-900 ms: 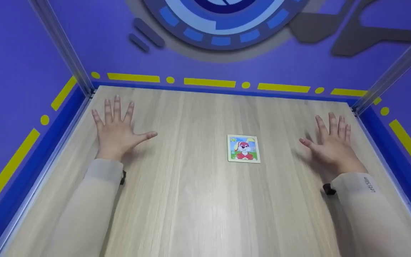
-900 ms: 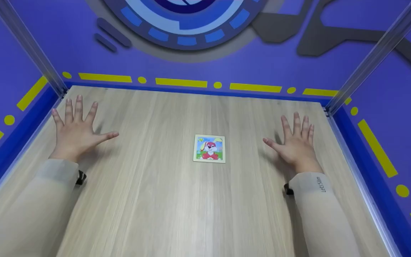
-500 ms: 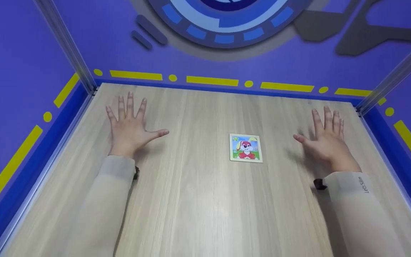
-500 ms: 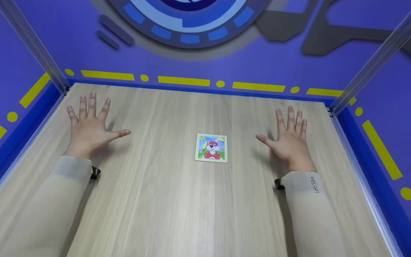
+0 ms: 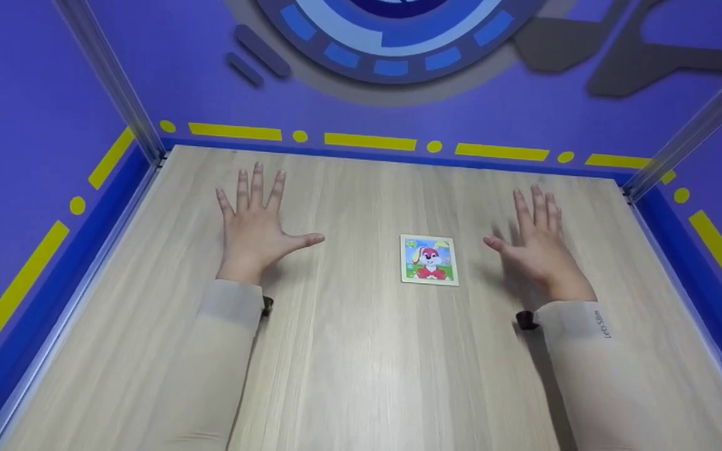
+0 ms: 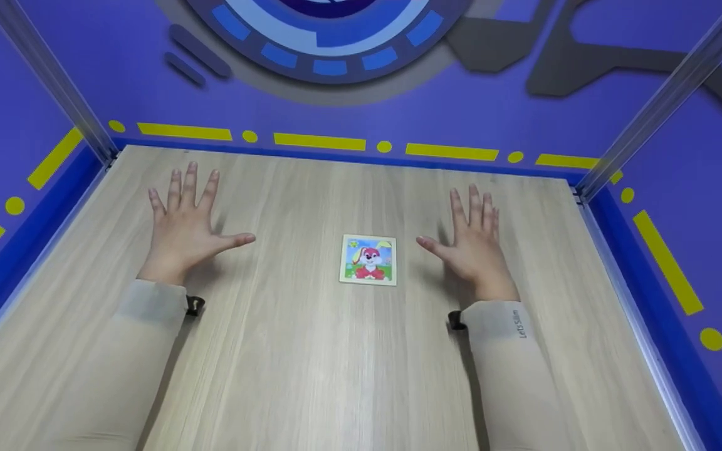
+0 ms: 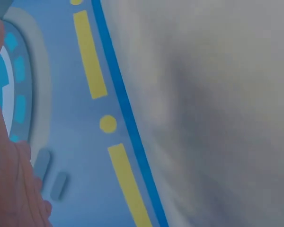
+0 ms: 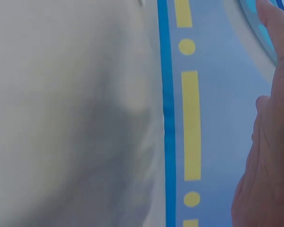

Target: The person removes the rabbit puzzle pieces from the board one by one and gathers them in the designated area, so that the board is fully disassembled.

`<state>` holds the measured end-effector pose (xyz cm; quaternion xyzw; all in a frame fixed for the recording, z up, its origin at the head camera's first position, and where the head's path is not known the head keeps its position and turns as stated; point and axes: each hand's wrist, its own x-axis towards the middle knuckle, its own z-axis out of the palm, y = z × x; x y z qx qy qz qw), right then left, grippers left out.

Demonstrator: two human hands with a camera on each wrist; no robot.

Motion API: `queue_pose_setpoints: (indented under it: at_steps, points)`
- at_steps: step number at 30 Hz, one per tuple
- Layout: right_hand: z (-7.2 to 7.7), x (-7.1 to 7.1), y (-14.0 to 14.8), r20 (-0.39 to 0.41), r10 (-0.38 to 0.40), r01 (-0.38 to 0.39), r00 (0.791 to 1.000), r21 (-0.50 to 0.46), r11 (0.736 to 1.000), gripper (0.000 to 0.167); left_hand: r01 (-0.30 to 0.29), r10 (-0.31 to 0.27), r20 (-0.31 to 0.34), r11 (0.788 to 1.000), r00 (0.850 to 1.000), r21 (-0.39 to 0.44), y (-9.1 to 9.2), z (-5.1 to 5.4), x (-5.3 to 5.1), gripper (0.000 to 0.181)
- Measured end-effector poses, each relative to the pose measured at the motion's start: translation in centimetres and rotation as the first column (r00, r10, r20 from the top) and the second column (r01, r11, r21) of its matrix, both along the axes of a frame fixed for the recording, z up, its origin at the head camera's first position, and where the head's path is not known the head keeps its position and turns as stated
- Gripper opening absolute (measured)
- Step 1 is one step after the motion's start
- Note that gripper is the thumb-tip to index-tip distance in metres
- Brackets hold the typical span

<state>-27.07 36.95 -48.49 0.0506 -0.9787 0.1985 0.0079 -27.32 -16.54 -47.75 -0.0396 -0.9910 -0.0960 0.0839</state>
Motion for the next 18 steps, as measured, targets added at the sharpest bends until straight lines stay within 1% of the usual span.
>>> queue_pose_setpoints:
  at_steps: [3,9,14,18]
  points:
    - [0.2,-0.4,-1.2,-0.005,0.023,-0.023,1.0,-0.025,0.999,0.118,0.013,-0.014,0.01,0.999,1.0,0.047,1.1,0.1,0.0,0.152]
    - [0.6,-1.2,-3.3,-0.041,0.066,-0.069,0.997,-0.085,0.994,0.113,0.039,-0.04,0.006,0.992,0.999,0.117,3.5,0.1,-0.8,0.151]
    - [0.3,-1.3,-4.7,-0.049,0.098,-0.104,0.994,-0.142,0.984,0.111,0.087,-0.089,0.007,0.985,0.996,0.147,5.9,-0.1,-1.0,0.148]
    - [-0.2,-1.1,-5.6,-0.017,0.129,-0.129,0.992,-0.196,0.972,0.112,0.139,-0.143,0.01,0.973,0.99,0.184,7.5,-0.1,-0.9,0.146]
